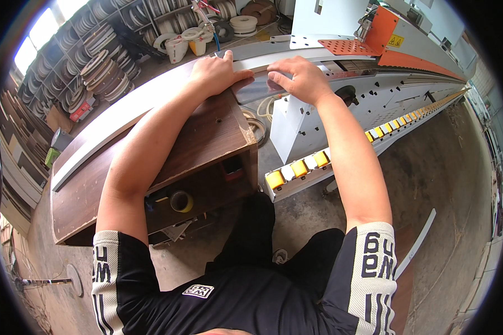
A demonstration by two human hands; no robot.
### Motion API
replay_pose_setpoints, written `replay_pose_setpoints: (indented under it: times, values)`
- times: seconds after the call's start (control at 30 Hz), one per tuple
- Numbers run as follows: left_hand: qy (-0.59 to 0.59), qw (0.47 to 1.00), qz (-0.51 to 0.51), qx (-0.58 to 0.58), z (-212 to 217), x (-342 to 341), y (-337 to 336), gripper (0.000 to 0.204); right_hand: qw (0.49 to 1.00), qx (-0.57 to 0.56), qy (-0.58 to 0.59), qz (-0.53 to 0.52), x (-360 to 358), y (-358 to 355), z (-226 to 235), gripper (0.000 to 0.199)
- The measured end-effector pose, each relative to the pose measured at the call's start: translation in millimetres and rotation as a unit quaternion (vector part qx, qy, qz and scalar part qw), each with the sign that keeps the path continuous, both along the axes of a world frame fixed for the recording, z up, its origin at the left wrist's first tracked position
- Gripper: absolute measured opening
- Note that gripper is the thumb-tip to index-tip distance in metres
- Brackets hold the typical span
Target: The person feeds curved white boards into an industrial edge banding machine one by one.
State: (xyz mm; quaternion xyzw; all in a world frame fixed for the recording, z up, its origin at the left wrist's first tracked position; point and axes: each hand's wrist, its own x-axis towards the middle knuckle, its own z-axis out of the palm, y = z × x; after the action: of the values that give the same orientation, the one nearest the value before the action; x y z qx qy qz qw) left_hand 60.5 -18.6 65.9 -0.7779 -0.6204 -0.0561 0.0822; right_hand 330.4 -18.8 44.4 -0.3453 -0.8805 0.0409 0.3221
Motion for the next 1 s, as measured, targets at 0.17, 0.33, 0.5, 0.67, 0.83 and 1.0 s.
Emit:
replay_pose_setpoints:
  times: [0.17, 0.33, 0.5, 0.67, 0.83, 1.0]
  values:
    - [0.003, 1.0, 0.003, -0.011, 0.2, -0.7, -1.0, 0.116, 0.94, -0.281, 0.174, 0.088, 5.1, 2.7, -1.0, 0.049]
    - [0.005, 1.0, 0.003, -0.005, -1.5, -0.3, 1.9, 0.118, 0.953, -0.225, 0.198, 0.051, 14.3, 9.3, -2.0, 0.056]
    - [0.005, 1.0, 0.004, -0.012, 0.1, -0.4, 0.3, 0.116, 0.975, -0.157, 0.158, 0.012, 10.5, 7.2, -2.3, 0.038]
    - [0.009, 1.0, 0.003, -0.008, 0.4, -0.1, 0.4, 0.113, 0.998, -0.06, 0.008, -0.006, 12.0, 3.6, -1.1, 0.022]
    - [0.006, 1.0, 0.001, -0.008, 0.5, -1.0, -1.0, 0.113, 0.997, -0.047, 0.044, -0.032, 9.9, 2.1, 1.6, 0.016]
    - [0.007, 1.0, 0.004, -0.019, 3.8, -0.5, -3.3, 0.113, 0.996, -0.062, 0.04, -0.051, 10.4, 0.7, 0.8, 0.017]
